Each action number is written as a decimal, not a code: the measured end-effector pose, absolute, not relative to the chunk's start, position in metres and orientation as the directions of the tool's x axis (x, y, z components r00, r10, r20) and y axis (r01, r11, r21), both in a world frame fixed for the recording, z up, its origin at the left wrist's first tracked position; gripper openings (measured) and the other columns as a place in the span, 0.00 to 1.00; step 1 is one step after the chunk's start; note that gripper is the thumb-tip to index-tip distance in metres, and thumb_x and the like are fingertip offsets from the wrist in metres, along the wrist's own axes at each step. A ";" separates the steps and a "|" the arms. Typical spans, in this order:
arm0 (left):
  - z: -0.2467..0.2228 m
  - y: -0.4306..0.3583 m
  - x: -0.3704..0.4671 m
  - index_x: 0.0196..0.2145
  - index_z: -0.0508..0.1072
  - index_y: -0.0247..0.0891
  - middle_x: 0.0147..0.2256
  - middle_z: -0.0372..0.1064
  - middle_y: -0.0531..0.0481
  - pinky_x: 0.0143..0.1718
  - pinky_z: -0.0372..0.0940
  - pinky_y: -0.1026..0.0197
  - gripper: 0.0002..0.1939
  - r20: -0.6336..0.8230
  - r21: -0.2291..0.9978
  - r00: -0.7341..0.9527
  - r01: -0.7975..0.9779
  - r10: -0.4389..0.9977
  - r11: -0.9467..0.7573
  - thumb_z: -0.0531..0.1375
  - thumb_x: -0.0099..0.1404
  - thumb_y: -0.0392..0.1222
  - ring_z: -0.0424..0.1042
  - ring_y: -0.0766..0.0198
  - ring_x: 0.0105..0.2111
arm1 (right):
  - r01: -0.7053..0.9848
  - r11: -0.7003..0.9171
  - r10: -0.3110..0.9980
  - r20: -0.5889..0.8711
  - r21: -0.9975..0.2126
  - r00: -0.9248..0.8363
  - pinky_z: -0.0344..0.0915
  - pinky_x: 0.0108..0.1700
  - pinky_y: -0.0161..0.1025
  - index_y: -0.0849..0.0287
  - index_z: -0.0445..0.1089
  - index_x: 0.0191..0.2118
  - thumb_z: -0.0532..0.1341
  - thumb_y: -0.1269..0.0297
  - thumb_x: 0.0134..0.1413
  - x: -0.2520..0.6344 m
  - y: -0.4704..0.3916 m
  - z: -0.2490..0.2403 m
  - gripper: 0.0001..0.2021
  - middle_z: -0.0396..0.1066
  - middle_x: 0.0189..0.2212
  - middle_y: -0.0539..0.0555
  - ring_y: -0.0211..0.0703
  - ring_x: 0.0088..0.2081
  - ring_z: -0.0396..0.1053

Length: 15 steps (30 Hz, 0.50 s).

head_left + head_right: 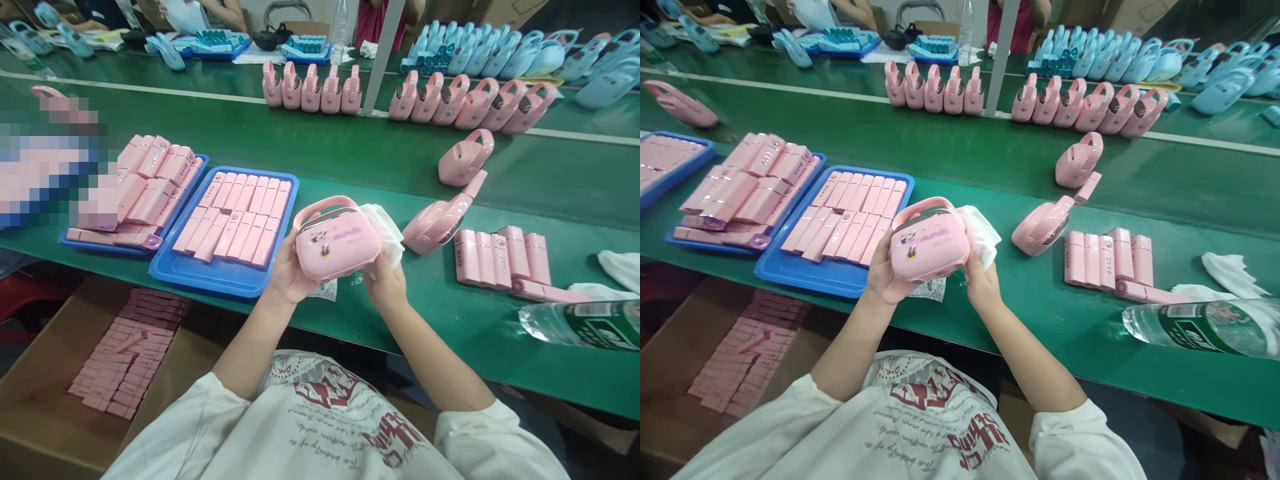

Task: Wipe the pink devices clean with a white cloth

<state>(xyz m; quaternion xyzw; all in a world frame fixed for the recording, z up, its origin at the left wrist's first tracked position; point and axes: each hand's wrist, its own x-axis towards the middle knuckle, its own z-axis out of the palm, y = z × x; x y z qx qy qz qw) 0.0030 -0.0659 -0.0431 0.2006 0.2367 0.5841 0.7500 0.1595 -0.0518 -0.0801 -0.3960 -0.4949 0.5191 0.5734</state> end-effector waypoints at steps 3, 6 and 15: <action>-0.032 -0.070 0.005 0.57 0.64 0.48 0.59 0.62 0.48 0.36 0.73 0.55 0.23 -0.111 0.725 0.271 -0.636 0.956 0.265 0.56 0.65 0.50 0.66 0.48 0.54 | -0.471 -0.158 0.974 -0.215 -0.868 0.070 0.71 0.34 0.34 0.59 0.71 0.41 0.66 0.47 0.43 0.159 -0.039 -0.078 0.23 0.73 0.40 0.54 0.42 0.40 0.72; -0.029 -0.072 0.015 0.59 0.62 0.51 0.60 0.59 0.48 0.32 0.73 0.58 0.24 -0.184 0.783 0.241 -0.551 0.953 0.290 0.55 0.66 0.53 0.65 0.48 0.54 | -0.510 -0.202 0.930 -0.327 -0.836 0.169 0.68 0.30 0.32 0.62 0.70 0.38 0.67 0.51 0.43 0.159 -0.033 -0.080 0.20 0.73 0.35 0.53 0.39 0.34 0.71; -0.036 -0.064 0.029 0.55 0.65 0.49 0.58 0.63 0.50 0.36 0.72 0.60 0.21 -0.137 0.748 0.018 -0.654 0.990 0.115 0.54 0.67 0.53 0.68 0.53 0.52 | 0.389 0.635 0.752 0.649 -0.668 -0.114 0.48 0.66 0.56 0.64 0.46 0.68 0.44 0.49 0.65 0.155 -0.055 -0.095 0.32 0.48 0.65 0.66 0.56 0.68 0.40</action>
